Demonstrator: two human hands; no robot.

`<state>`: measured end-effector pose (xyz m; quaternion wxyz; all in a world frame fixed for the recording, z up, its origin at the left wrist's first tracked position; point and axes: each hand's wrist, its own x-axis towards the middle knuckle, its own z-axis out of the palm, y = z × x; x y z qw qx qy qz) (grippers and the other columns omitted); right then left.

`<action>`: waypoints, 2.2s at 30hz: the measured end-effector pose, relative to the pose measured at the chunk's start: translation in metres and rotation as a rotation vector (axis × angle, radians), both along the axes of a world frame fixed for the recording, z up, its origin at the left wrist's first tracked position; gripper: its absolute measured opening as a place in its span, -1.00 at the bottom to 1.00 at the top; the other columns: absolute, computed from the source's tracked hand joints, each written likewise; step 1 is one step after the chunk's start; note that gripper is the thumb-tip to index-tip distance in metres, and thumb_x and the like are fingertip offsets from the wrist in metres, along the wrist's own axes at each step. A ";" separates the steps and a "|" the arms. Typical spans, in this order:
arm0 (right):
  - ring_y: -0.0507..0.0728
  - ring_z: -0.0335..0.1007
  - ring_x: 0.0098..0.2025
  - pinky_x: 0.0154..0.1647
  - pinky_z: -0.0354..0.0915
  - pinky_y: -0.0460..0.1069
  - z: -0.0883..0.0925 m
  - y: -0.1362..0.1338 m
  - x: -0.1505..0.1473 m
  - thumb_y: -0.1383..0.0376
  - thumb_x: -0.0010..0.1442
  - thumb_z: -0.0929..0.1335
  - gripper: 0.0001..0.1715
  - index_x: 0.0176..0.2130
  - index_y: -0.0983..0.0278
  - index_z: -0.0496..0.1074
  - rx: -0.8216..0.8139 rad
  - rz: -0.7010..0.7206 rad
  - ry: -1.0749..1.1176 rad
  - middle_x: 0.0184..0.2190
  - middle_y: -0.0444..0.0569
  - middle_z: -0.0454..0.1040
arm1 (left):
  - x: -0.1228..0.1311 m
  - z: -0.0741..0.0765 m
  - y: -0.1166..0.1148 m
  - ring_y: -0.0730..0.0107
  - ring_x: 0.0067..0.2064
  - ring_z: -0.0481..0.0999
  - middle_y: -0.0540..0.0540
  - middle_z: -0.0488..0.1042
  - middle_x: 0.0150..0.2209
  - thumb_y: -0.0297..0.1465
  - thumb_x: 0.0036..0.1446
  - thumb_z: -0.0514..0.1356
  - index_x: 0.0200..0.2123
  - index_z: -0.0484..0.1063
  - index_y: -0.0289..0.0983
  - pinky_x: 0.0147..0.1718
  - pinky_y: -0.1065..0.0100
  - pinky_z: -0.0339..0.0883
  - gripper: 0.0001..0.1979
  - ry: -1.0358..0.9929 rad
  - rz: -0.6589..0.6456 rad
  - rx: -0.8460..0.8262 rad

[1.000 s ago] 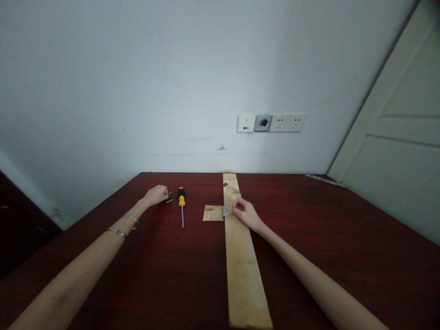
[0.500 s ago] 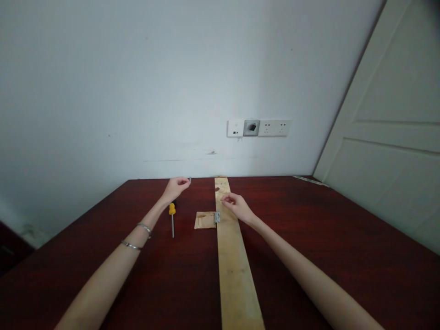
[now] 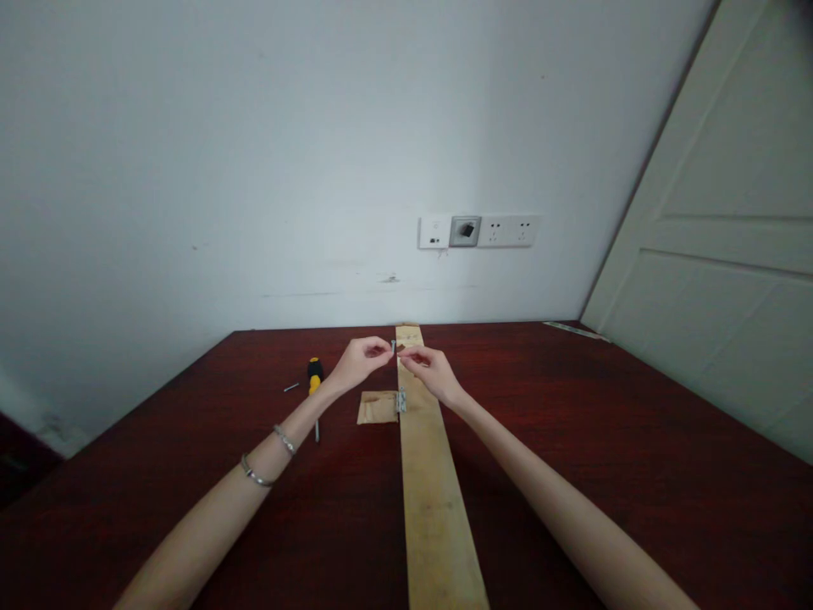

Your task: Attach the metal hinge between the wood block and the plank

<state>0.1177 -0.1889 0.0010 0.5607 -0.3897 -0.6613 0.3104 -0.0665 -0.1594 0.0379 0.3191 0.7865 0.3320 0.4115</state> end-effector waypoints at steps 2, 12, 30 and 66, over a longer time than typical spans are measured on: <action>0.11 0.46 -0.31 -0.20 0.32 0.02 0.001 -0.001 -0.001 0.19 0.07 0.39 -0.77 -0.32 0.28 0.57 -0.001 0.003 0.004 -0.33 -0.02 0.61 | 0.001 0.000 -0.005 0.49 -0.33 0.45 -0.08 0.52 -0.36 -0.29 0.02 0.22 -0.39 0.48 -0.38 -0.24 0.45 0.34 -0.76 -0.029 0.004 -0.021; 0.12 0.45 -0.32 -0.24 0.31 0.01 0.014 -0.007 -0.002 0.17 0.04 0.43 -0.77 -0.34 0.25 0.60 0.012 -0.008 0.017 -0.34 -0.01 0.62 | 0.000 -0.004 -0.020 0.48 -0.32 0.47 -0.09 0.53 -0.36 -0.26 0.01 0.26 -0.38 0.49 -0.39 -0.23 0.44 0.34 -0.74 -0.087 0.022 -0.102; 0.12 0.45 -0.35 -0.26 0.33 0.02 0.012 -0.011 -0.003 0.16 -0.04 0.46 -0.78 -0.40 0.26 0.58 -0.019 0.038 0.016 -0.40 -0.02 0.59 | -0.001 -0.013 -0.022 0.48 -0.33 0.48 -0.12 0.55 -0.34 -0.33 0.02 0.24 -0.34 0.51 -0.41 -0.25 0.44 0.35 -0.78 0.000 -0.049 -0.165; 0.11 0.46 -0.40 -0.31 0.37 0.02 -0.034 0.007 -0.001 0.14 -0.01 0.40 -0.76 -0.44 0.28 0.52 -0.121 -0.031 -0.105 -0.45 -0.04 0.58 | -0.027 -0.042 -0.008 0.15 0.04 0.24 -0.21 0.25 -0.01 0.01 -0.09 0.30 0.10 0.30 -0.33 0.03 0.28 0.18 -0.23 0.961 -0.163 0.091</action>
